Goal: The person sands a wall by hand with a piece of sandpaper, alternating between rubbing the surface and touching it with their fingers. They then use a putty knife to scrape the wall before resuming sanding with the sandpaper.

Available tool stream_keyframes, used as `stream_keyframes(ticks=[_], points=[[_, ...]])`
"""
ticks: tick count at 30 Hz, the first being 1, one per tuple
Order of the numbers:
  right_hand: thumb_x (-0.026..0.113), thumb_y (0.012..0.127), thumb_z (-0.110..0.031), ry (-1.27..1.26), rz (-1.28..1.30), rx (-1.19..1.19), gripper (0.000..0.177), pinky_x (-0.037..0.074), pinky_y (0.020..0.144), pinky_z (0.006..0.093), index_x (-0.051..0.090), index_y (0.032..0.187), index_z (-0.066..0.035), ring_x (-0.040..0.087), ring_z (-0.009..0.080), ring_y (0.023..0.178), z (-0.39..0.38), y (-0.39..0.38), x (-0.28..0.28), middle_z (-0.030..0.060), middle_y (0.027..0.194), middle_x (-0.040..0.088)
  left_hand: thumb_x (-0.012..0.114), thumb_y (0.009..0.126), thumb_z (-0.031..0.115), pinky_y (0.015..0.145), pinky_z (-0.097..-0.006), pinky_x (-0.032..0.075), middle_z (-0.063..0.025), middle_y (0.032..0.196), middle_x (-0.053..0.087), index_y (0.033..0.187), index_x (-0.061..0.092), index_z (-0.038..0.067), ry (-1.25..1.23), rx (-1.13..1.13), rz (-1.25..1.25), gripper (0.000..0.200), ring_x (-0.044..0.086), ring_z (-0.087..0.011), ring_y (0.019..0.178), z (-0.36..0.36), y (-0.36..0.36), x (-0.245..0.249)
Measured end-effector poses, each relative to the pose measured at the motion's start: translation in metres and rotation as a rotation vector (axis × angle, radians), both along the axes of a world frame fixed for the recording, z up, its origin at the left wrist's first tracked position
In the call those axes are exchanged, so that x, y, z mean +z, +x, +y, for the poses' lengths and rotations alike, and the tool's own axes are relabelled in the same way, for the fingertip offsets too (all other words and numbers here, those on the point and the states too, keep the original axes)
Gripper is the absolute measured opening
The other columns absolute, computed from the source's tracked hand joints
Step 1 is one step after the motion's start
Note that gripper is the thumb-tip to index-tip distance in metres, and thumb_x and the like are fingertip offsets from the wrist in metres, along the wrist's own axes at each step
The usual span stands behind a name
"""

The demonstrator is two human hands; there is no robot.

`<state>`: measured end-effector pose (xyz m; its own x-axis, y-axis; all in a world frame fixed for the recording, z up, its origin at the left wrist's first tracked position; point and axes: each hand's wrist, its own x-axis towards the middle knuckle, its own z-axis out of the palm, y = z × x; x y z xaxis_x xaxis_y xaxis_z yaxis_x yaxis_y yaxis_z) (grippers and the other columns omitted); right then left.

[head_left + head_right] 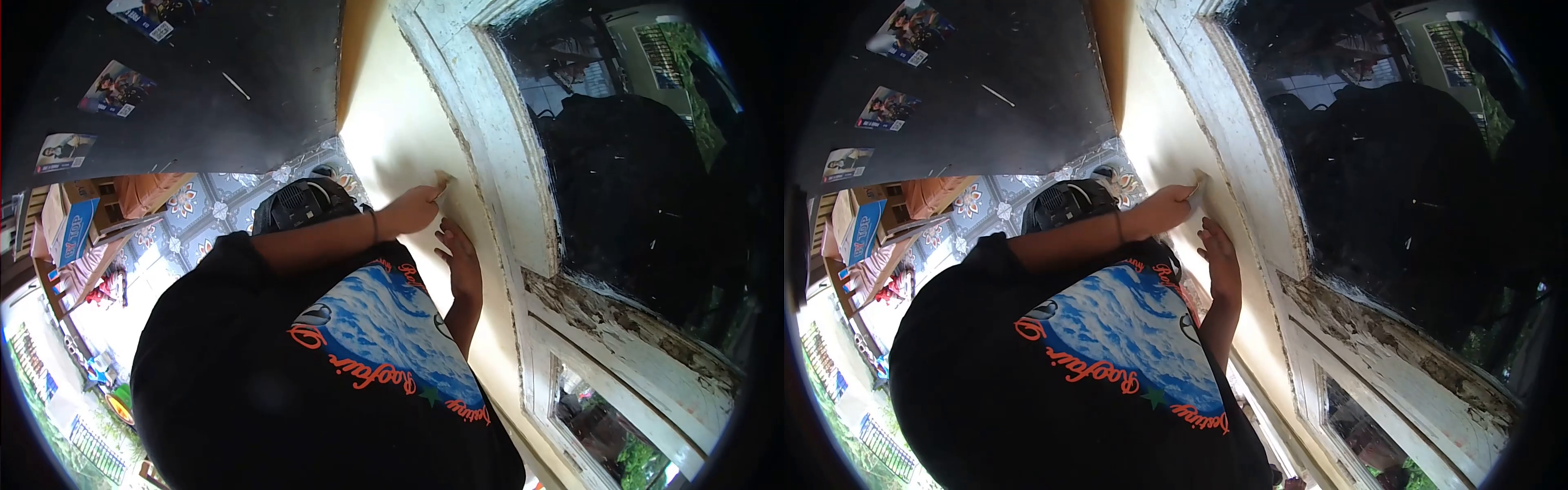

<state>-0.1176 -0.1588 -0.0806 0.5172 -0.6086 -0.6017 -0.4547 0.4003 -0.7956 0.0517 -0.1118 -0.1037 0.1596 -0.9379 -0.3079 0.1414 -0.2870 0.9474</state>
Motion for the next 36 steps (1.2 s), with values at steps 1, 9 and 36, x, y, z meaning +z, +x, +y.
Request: stream_keyframes(ticks=[1, 9, 36], points=[[0.047, 0.089, -0.031, -0.002, 0.001, 0.006, 0.047, 0.036, 0.093, 0.0368, 0.043, 0.127, -0.003, 0.043, 0.0239, 0.116, -0.001, 0.001, 0.002, 0.0110, 0.127, 0.046, 0.047, 0.085, 0.013, 0.057, -0.0224, 0.038, 0.0011, 0.077, 0.055, 0.101, 0.058, -0.001, -0.026, -0.128, 0.354, 0.024, 0.047, -0.0042, 0.066, 0.008, 0.013, -0.002], [0.051, 0.085, -0.028, 0.134, -0.427, 0.027, 0.053, 0.037, 0.092, 0.0384, 0.036, 0.129, -0.001, 0.046, 0.0221, 0.112, 0.006, 0.019, 0.019, 0.0112, 0.122, 0.047, 0.060, 0.082, 0.022, 0.077, -0.0252, 0.046, -0.0089, 0.094, 0.061, 0.107, 0.055, -0.004, 0.041, 0.027, 0.543, 0.036, 0.058, -0.0134, 0.086, 0.025, 0.054, 0.024], [0.045, 0.079, -0.002, 0.453, -0.638, -0.633, 0.048, 0.029, 0.104, 0.0457, 0.032, 0.123, 0.010, 0.038, 0.0346, 0.120, 0.009, 0.048, 0.006, 0.0238, 0.125, 0.040, 0.049, 0.087, 0.037, 0.081, -0.0287, 0.042, -0.0065, 0.101, 0.059, 0.113, 0.053, 0.005, 0.223, -0.042, 0.270, 0.041, 0.057, -0.0144, 0.089, 0.006, 0.059, -0.004]])
